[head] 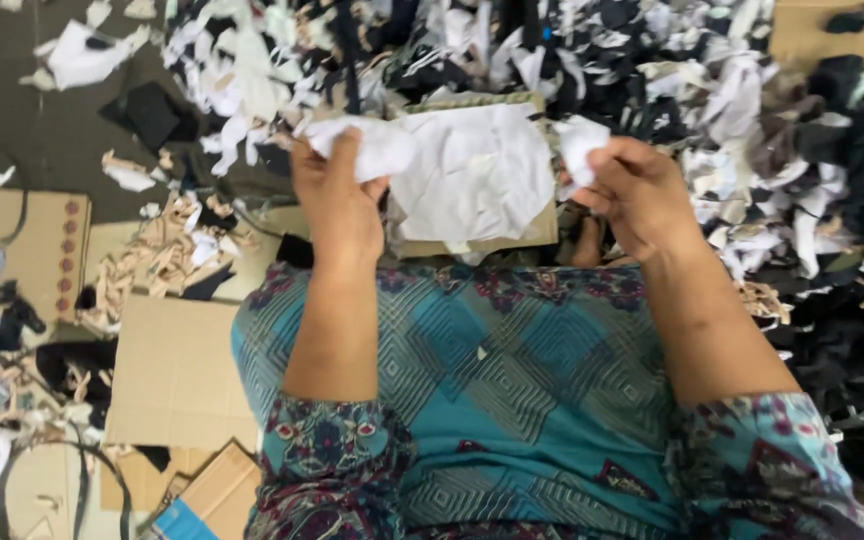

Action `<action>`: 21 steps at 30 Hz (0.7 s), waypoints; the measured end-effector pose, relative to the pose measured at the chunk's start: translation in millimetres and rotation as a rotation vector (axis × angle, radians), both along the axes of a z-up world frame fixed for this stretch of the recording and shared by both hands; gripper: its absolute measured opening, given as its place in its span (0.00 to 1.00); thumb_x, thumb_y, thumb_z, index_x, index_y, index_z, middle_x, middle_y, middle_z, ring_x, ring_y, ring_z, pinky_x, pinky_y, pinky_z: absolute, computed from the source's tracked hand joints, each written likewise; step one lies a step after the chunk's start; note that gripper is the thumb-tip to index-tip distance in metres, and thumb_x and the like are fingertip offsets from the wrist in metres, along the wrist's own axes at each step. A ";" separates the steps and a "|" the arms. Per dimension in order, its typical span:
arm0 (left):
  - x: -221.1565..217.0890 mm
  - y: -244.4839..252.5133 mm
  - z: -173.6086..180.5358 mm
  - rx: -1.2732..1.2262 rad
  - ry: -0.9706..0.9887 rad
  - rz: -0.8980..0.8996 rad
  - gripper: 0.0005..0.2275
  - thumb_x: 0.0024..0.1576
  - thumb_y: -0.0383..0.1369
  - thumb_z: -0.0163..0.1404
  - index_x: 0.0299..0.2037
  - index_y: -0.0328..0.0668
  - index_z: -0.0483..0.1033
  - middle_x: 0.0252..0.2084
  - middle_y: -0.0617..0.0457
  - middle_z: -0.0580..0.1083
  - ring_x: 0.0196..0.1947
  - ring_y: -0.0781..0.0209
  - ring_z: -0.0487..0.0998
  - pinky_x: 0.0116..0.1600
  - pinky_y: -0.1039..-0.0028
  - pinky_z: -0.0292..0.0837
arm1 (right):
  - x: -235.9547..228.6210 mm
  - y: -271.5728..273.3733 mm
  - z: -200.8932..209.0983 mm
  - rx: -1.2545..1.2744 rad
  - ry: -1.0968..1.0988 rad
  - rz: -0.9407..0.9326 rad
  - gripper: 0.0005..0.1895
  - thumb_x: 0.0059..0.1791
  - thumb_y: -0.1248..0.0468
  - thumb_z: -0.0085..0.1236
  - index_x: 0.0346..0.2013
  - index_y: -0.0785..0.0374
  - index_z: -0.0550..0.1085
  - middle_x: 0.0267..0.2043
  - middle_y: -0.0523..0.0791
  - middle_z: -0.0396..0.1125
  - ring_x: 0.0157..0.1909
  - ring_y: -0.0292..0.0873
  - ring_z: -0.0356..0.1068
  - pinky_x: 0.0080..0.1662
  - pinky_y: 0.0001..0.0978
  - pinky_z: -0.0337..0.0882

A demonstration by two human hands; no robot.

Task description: The person sits on the floor and sorts through a large pile of fabric scraps, picking up pieces, unfolding them, and placing them into a small cardboard box. The person handles both white and dark-colored fabric pieces.

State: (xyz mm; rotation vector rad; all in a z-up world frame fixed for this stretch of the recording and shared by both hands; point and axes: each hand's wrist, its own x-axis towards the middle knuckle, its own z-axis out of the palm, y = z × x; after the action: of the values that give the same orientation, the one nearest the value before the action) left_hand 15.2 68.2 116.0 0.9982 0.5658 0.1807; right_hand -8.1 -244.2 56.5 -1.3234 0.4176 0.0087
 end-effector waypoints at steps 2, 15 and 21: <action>4.0 0.5 -39.8 -0.011 0.040 -0.002 0.13 0.56 0.30 0.57 0.49 0.49 0.70 0.45 0.53 0.74 0.43 0.58 0.80 0.43 0.62 0.83 | 16.3 20.7 -15.7 -0.148 0.003 0.057 0.03 0.54 0.67 0.63 0.42 0.60 0.77 0.31 0.41 0.66 0.29 0.34 0.73 0.35 0.28 0.85; -2.8 -14.5 -74.4 0.030 -0.040 -0.324 0.14 0.64 0.36 0.51 0.56 0.38 0.70 0.42 0.48 0.74 0.31 0.67 0.77 0.29 0.75 0.78 | 20.1 51.8 -57.6 -0.427 0.115 0.061 0.13 0.55 0.56 0.65 0.48 0.59 0.76 0.36 0.47 0.71 0.31 0.43 0.76 0.32 0.38 0.83; -8.4 -27.6 -66.3 0.119 0.084 -0.399 0.20 0.66 0.45 0.44 0.66 0.51 0.67 0.56 0.35 0.70 0.43 0.46 0.82 0.41 0.61 0.87 | 15.5 45.1 -38.5 -0.527 0.099 0.135 0.14 0.58 0.64 0.52 0.55 0.70 0.71 0.41 0.57 0.71 0.33 0.50 0.79 0.31 0.35 0.83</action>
State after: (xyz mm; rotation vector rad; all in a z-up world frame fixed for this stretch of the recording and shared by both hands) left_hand 6.8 40.6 49.7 1.2181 0.4243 -0.1847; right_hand 7.4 -199.0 18.1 -1.8752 0.4301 0.0814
